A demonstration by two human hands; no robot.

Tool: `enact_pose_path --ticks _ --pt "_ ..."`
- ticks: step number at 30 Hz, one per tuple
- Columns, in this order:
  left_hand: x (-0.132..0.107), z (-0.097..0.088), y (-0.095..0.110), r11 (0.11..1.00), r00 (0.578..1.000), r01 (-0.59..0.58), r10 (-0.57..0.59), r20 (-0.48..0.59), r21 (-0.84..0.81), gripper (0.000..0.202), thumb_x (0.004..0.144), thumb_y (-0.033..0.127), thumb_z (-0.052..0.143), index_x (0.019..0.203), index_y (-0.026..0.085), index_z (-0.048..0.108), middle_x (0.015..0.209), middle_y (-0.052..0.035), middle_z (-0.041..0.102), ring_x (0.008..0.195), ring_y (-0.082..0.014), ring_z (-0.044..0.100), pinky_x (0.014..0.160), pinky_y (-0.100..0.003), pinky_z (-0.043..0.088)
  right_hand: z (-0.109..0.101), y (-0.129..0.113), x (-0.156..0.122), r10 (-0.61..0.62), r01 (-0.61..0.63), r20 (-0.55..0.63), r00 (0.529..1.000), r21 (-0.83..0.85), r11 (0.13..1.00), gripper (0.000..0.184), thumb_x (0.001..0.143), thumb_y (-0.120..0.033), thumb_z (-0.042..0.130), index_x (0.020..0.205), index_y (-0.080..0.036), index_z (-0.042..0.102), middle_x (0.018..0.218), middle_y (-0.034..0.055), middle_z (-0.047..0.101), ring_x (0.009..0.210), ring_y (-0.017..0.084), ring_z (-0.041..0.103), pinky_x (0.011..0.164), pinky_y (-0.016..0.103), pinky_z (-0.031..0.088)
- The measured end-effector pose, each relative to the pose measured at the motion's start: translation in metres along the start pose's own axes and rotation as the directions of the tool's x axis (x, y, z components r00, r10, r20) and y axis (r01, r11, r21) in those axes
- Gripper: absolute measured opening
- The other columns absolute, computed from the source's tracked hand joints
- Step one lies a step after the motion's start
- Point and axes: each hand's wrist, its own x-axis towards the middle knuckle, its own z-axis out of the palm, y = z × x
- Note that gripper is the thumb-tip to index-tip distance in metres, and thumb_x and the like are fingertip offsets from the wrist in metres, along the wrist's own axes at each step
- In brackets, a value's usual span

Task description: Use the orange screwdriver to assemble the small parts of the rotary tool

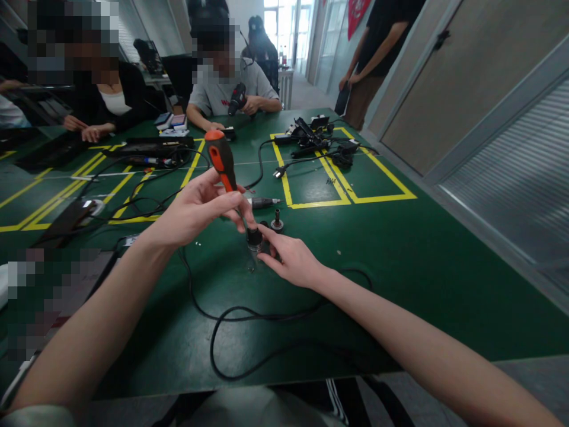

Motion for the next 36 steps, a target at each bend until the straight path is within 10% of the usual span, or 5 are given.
enact_pose_path --ticks 36 --pt "-0.0011 0.0045 -0.0003 1.0 1.0 -0.014 0.014 0.007 0.023 0.034 0.09 0.036 0.078 0.106 0.02 0.054 0.08 0.0023 0.075 0.074 -0.0126 0.075 0.061 -0.02 0.065 -0.0008 -0.0004 0.0002 0.002 -0.002 0.009 1.0 0.026 1.0 0.058 0.099 -0.022 0.062 0.153 -0.019 0.042 0.082 0.0003 0.069 0.064 0.018 0.064 0.064 0.029 0.05"
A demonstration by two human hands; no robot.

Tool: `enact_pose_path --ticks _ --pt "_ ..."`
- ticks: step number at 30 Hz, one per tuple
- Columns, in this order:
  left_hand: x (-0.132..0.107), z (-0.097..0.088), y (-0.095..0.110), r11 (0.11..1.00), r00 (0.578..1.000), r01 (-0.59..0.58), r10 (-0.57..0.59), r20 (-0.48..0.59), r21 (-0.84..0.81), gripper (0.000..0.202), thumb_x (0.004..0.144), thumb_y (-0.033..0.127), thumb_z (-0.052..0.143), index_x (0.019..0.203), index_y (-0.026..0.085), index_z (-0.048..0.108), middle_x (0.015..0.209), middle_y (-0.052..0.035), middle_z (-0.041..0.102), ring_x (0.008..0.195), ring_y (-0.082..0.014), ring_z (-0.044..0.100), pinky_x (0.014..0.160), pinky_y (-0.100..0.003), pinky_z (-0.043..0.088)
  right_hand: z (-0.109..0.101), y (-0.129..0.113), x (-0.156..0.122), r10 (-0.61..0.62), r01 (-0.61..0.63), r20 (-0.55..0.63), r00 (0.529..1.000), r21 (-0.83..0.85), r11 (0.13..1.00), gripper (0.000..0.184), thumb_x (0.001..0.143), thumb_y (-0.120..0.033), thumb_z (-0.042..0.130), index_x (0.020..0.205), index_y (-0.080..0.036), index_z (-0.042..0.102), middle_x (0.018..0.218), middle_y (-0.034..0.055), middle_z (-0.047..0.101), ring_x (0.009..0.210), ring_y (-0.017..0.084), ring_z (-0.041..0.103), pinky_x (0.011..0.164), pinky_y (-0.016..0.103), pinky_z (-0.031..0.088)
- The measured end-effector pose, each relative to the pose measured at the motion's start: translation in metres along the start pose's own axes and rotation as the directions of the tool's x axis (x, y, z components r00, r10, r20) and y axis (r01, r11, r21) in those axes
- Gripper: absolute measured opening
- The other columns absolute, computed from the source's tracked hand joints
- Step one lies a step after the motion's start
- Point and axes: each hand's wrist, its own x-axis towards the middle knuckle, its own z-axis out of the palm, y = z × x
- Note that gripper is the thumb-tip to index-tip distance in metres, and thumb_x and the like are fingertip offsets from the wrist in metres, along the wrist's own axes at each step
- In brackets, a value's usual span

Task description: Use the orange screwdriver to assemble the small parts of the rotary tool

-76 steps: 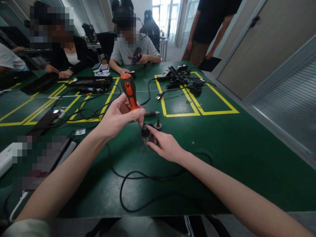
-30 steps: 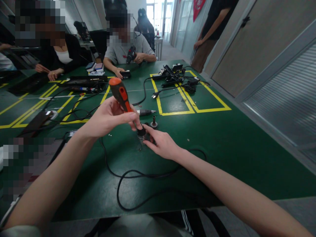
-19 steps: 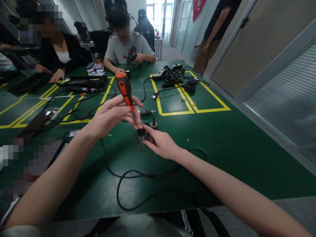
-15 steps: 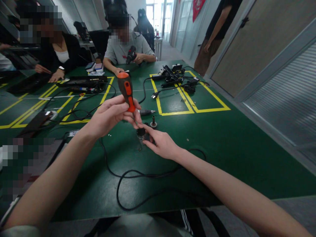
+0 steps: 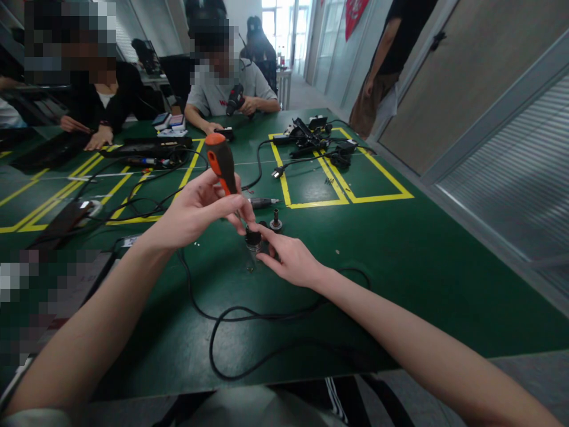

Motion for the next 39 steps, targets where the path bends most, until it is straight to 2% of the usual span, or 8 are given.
enact_pose_path --ticks 6,10,15,18,22,28,32,39 --pt "0.001 0.002 0.001 0.999 1.0 0.002 -0.001 -0.019 0.038 0.028 0.093 0.03 0.073 0.104 0.02 0.049 0.073 0.0045 0.073 0.065 -0.0118 0.074 0.059 -0.019 0.063 0.002 0.003 -0.001 -0.008 0.008 -0.018 1.0 -0.017 1.0 0.059 0.1 -0.024 0.062 0.155 -0.019 0.041 0.083 0.0009 0.069 0.066 0.018 0.064 0.064 0.029 0.049" --pt "0.001 0.002 0.003 0.998 0.999 -0.006 0.007 -0.031 0.055 0.025 0.095 0.027 0.068 0.114 0.017 0.055 0.071 0.0039 0.072 0.067 -0.0117 0.074 0.06 -0.019 0.063 0.003 0.003 -0.001 -0.013 0.012 -0.023 1.0 -0.012 1.0 0.06 0.1 -0.026 0.062 0.155 -0.018 0.041 0.083 0.0013 0.068 0.066 0.019 0.063 0.064 0.03 0.049" --pt "-0.001 -0.001 0.002 1.0 1.0 -0.012 0.012 0.002 0.021 0.018 0.096 0.03 0.067 0.104 0.014 0.063 0.076 0.0008 0.072 0.069 -0.0117 0.074 0.063 -0.019 0.064 0.003 0.004 -0.001 -0.015 0.015 -0.021 1.0 -0.005 1.0 0.057 0.101 -0.026 0.062 0.154 -0.018 0.043 0.082 0.0014 0.069 0.064 0.018 0.063 0.064 0.029 0.049" --pt "-0.001 -0.003 0.001 1.0 0.999 -0.005 0.005 0.033 0.0 0.02 0.097 0.033 0.067 0.104 0.015 0.066 0.079 -0.0004 0.073 0.071 -0.0115 0.075 0.066 -0.02 0.065 0.002 0.003 -0.001 -0.014 0.014 -0.011 1.0 0.001 1.0 0.058 0.1 -0.025 0.062 0.155 -0.019 0.042 0.082 0.0009 0.069 0.064 0.018 0.063 0.064 0.029 0.049" --pt "0.0 -0.001 0.001 1.0 1.0 -0.013 0.013 -0.007 0.02 0.023 0.091 0.032 0.076 0.1 0.014 0.065 0.087 -0.0016 0.073 0.075 -0.0127 0.075 0.064 -0.021 0.066 0.001 0.002 -0.001 -0.01 0.01 -0.01 1.0 0.009 1.0 0.057 0.1 -0.024 0.062 0.154 -0.019 0.043 0.082 0.0007 0.069 0.065 0.018 0.064 0.065 0.03 0.049" --pt "0.001 0.007 0.001 0.999 0.998 -0.03 0.031 -0.063 0.026 0.032 0.085 0.031 0.082 0.099 0.016 0.058 0.092 0.0007 0.07 0.065 -0.0103 0.073 0.056 -0.019 0.063 0.001 0.0 0.0 -0.006 0.006 -0.016 1.0 0.0 1.0 0.054 0.1 -0.024 0.062 0.15 -0.018 0.045 0.083 0.0013 0.069 0.064 0.018 0.063 0.063 0.029 0.049" --pt "0.0 0.006 0.001 0.999 0.998 -0.033 0.033 -0.054 0.016 0.032 0.086 0.031 0.081 0.105 0.016 0.059 0.091 0.0008 0.071 0.06 -0.0083 0.07 0.056 -0.019 0.062 0.001 0.001 0.0 0.003 -0.003 -0.011 1.0 0.007 1.0 0.056 0.1 -0.025 0.062 0.152 -0.019 0.043 0.084 0.0016 0.07 0.065 0.018 0.064 0.064 0.03 0.049" --pt "0.0 0.0 -0.001 0.997 0.996 -0.073 0.072 -0.055 -0.003 0.033 0.093 0.041 0.07 0.113 0.016 0.07 0.098 -0.0037 0.073 0.069 -0.0139 0.075 0.057 -0.023 0.064 0.001 0.002 -0.001 -0.003 0.003 -0.018 1.0 -0.012 1.0 0.054 0.1 -0.026 0.063 0.15 -0.018 0.045 0.085 0.0027 0.07 0.069 0.02 0.065 0.065 0.031 0.05"
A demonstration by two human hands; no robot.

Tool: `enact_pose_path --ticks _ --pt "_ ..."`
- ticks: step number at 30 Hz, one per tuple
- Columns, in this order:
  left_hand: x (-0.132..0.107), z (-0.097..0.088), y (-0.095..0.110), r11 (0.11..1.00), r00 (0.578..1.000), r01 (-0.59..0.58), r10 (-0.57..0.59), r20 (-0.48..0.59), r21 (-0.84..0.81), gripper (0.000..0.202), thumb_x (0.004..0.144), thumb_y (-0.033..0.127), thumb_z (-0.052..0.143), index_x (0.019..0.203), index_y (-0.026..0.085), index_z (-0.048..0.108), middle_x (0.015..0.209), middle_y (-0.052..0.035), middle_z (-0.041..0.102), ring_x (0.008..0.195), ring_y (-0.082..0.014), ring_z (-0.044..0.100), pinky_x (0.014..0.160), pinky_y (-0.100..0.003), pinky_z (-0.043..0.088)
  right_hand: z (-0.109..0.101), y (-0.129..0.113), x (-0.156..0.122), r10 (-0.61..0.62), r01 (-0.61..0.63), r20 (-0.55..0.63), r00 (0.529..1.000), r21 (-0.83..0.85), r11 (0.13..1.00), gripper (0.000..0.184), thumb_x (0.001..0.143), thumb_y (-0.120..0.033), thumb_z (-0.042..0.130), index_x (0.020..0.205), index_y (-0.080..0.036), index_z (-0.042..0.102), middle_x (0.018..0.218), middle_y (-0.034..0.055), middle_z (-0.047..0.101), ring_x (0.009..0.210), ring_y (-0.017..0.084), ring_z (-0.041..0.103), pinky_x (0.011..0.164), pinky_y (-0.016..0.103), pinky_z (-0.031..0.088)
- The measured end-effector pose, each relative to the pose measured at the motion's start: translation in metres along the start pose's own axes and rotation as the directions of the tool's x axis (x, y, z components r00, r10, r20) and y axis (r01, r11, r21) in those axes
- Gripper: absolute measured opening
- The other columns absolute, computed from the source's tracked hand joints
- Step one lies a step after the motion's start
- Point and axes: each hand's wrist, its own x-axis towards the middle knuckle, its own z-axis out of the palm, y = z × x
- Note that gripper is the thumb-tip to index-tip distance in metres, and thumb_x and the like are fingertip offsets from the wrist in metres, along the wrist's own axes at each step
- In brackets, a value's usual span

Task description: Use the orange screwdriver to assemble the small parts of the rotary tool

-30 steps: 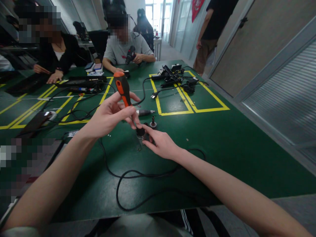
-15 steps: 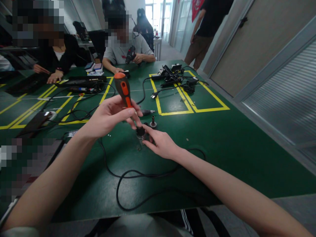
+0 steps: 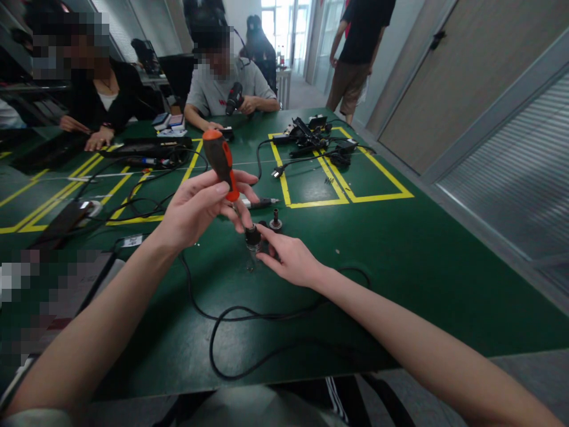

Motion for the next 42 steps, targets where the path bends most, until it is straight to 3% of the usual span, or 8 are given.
enact_pose_path --ticks 6,9,13,17,22,27,32,42 --pt "0.0 0.005 0.0 0.989 0.993 -0.045 0.06 -0.101 0.142 0.033 0.084 0.038 0.083 0.106 0.015 0.073 0.09 -0.0024 0.074 0.066 -0.0114 0.072 0.049 -0.017 0.057 -0.001 -0.002 0.001 0.023 -0.023 0.021 1.0 0.017 1.0 0.057 0.1 -0.026 0.062 0.154 -0.02 0.042 0.081 0.0 0.069 0.066 0.018 0.064 0.064 0.029 0.049" --pt "-0.001 0.005 -0.003 0.965 0.978 -0.098 0.139 -0.158 0.242 0.048 0.083 0.039 0.084 0.126 0.024 0.067 0.087 0.0003 0.072 0.066 -0.0118 0.071 0.05 -0.017 0.055 -0.001 -0.002 0.001 0.012 -0.013 0.016 1.0 0.011 1.0 0.059 0.1 -0.025 0.062 0.154 -0.018 0.042 0.081 0.0002 0.069 0.065 0.018 0.063 0.063 0.029 0.048" --pt "-0.003 0.004 -0.007 0.864 0.927 -0.212 0.326 -0.186 0.457 0.082 0.085 0.033 0.084 0.155 0.04 0.042 0.129 -0.0052 0.07 0.085 -0.0145 0.074 0.058 -0.017 0.054 -0.001 -0.002 0.001 0.003 -0.003 0.017 1.0 0.006 1.0 0.058 0.101 -0.025 0.061 0.155 -0.017 0.041 0.083 0.0014 0.07 0.065 0.019 0.064 0.064 0.03 0.049" --pt "-0.005 0.004 -0.007 0.719 0.873 -0.316 0.476 -0.107 0.619 0.086 0.087 0.031 0.081 0.158 0.046 0.036 0.168 -0.0064 0.038 0.093 -0.0131 0.072 0.061 -0.017 0.053 -0.001 -0.002 0.001 0.006 -0.006 0.015 1.0 0.007 1.0 0.058 0.1 -0.025 0.061 0.154 -0.017 0.041 0.081 0.001 0.069 0.064 0.018 0.063 0.062 0.03 0.049" --pt "-0.008 0.004 -0.001 0.653 0.869 -0.322 0.491 -0.059 0.685 0.078 0.088 0.025 0.078 0.155 0.042 0.041 0.164 -0.0039 0.044 0.086 -0.0088 0.069 0.063 -0.016 0.055 -0.001 -0.001 0.001 -0.009 0.009 0.003 1.0 -0.001 1.0 0.058 0.1 -0.025 0.062 0.154 -0.016 0.041 0.081 0.0012 0.069 0.064 0.019 0.063 0.062 0.029 0.048" --pt "-0.009 0.006 0.003 0.715 0.891 -0.319 0.451 -0.061 0.622 0.07 0.095 0.019 0.066 0.158 0.034 0.04 0.147 -0.0065 0.061 0.104 -0.0169 0.072 0.09 -0.03 0.063 -0.001 -0.001 0.0 -0.003 0.003 0.016 1.0 0.008 1.0 0.057 0.101 -0.027 0.061 0.154 -0.016 0.042 0.08 0.0006 0.068 0.063 0.018 0.063 0.063 0.029 0.049" --pt "-0.005 0.008 -0.001 0.657 0.851 -0.381 0.525 -0.032 0.65 0.077 0.093 0.021 0.07 0.159 0.04 0.034 0.169 -0.0054 0.038 0.103 -0.0162 0.072 0.095 -0.035 0.063 -0.001 0.0 -0.001 0.013 -0.013 0.009 1.0 -0.008 1.0 0.056 0.101 -0.027 0.061 0.153 -0.016 0.043 0.082 0.0021 0.069 0.065 0.019 0.063 0.063 0.03 0.05" --pt "-0.006 0.006 0.003 0.615 0.836 -0.429 0.549 0.032 0.662 0.059 0.097 0.018 0.063 0.152 0.032 0.045 0.162 -0.0044 0.048 0.1 -0.0128 0.072 0.098 -0.03 0.059 -0.002 0.0 0.0 0.005 -0.005 0.016 1.0 -0.009 1.0 0.057 0.101 -0.028 0.059 0.154 -0.018 0.041 0.081 0.0016 0.068 0.064 0.019 0.062 0.065 0.031 0.051"
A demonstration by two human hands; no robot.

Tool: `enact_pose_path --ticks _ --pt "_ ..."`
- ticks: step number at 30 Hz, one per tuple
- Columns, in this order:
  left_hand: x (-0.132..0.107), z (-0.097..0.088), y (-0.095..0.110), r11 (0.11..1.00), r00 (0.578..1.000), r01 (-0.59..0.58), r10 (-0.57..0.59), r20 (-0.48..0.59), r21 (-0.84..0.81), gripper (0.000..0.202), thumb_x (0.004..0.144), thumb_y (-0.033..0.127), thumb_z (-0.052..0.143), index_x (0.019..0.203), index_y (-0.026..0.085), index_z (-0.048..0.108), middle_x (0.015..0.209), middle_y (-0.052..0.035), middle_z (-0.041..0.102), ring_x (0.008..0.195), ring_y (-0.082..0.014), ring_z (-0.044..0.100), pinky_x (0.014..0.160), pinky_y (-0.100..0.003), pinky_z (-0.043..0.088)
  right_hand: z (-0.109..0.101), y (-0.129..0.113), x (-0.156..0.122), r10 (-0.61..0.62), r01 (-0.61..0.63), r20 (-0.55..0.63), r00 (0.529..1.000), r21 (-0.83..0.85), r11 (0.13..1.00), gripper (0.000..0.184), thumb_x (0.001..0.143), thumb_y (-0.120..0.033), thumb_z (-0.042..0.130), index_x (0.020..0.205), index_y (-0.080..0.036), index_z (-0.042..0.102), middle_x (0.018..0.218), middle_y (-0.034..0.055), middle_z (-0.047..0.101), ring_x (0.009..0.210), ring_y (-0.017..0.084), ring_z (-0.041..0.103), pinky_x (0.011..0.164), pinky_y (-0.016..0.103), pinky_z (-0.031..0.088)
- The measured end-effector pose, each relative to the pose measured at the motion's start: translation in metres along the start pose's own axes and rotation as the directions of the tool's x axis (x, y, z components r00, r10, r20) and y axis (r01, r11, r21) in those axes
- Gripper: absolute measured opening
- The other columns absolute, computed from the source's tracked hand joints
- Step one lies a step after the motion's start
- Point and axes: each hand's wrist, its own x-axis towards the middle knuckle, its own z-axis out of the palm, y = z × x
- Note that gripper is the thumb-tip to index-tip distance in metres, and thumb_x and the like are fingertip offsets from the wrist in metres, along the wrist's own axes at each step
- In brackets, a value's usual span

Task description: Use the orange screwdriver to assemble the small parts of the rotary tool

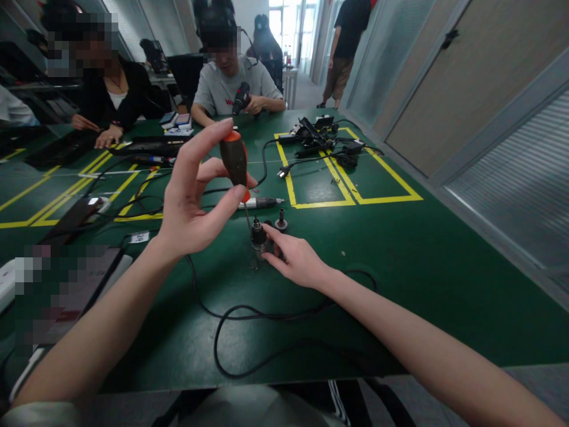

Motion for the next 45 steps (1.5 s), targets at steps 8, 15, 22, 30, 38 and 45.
enact_pose_path --ticks 8,15,22,30,38,45 --pt "-0.002 0.0 -0.003 0.999 0.999 -0.005 0.007 -0.038 0.049 0.07 0.093 0.024 0.071 0.155 0.038 0.043 0.165 -0.0042 0.043 0.13 -0.0252 0.065 0.098 -0.034 0.06 0.0 -0.001 0.0 -0.008 0.008 -0.006 1.0 0.011 1.0 0.056 0.101 -0.027 0.06 0.154 -0.019 0.042 0.081 0.0009 0.068 0.064 0.019 0.062 0.063 0.03 0.049" --pt "-0.001 -0.002 -0.001 0.999 0.999 0.034 -0.034 -0.006 0.015 0.07 0.095 0.022 0.066 0.158 0.038 0.039 0.165 -0.0068 0.043 0.103 -0.0184 0.073 0.095 -0.036 0.061 0.0 -0.001 0.0 0.002 -0.002 0.002 1.0 0.014 1.0 0.058 0.1 -0.026 0.061 0.154 -0.019 0.041 0.081 0.0005 0.069 0.063 0.018 0.063 0.062 0.029 0.05" --pt "-0.003 -0.002 -0.004 0.997 0.999 0.028 -0.025 -0.043 0.07 0.067 0.092 0.029 0.073 0.153 0.036 0.047 0.16 -0.0052 0.049 0.122 -0.0248 0.068 0.097 -0.035 0.06 0.0 -0.002 0.001 0.004 -0.004 -0.003 1.0 0.01 1.0 0.057 0.1 -0.025 0.061 0.154 -0.02 0.042 0.079 -0.0004 0.067 0.062 0.018 0.062 0.06 0.028 0.048" --pt "0.0 -0.001 -0.003 1.0 0.999 0.022 -0.021 -0.033 0.016 0.07 0.094 0.025 0.068 0.157 0.039 0.04 0.169 -0.0031 0.038 0.134 -0.0272 0.063 0.097 -0.036 0.062 0.0 -0.003 0.001 -0.006 0.006 -0.006 1.0 0.026 1.0 0.057 0.101 -0.025 0.06 0.154 -0.017 0.042 0.078 -0.0002 0.066 0.063 0.018 0.061 0.061 0.029 0.048" --pt "-0.001 -0.004 -0.001 0.998 1.0 -0.004 0.001 0.031 0.068 0.067 0.096 0.021 0.066 0.157 0.036 0.042 0.166 -0.0051 0.043 0.115 -0.0215 0.072 0.101 -0.036 0.06 0.0 -0.003 0.001 0.014 -0.014 0.009 1.0 0.013 1.0 0.058 0.1 -0.026 0.061 0.155 -0.019 0.041 0.081 0.0004 0.068 0.064 0.019 0.063 0.063 0.03 0.05" --pt "0.003 -0.004 -0.013 0.964 0.979 -0.201 0.204 0.003 0.176 0.085 0.092 0.02 0.073 0.163 0.035 0.027 0.168 -0.0087 0.04 0.112 -0.0199 0.072 0.08 -0.027 0.063 0.001 -0.001 0.0 0.002 -0.002 0.0 1.0 0.016 1.0 0.058 0.101 -0.026 0.061 0.154 -0.017 0.042 0.08 0.0006 0.069 0.065 0.019 0.063 0.065 0.031 0.051"
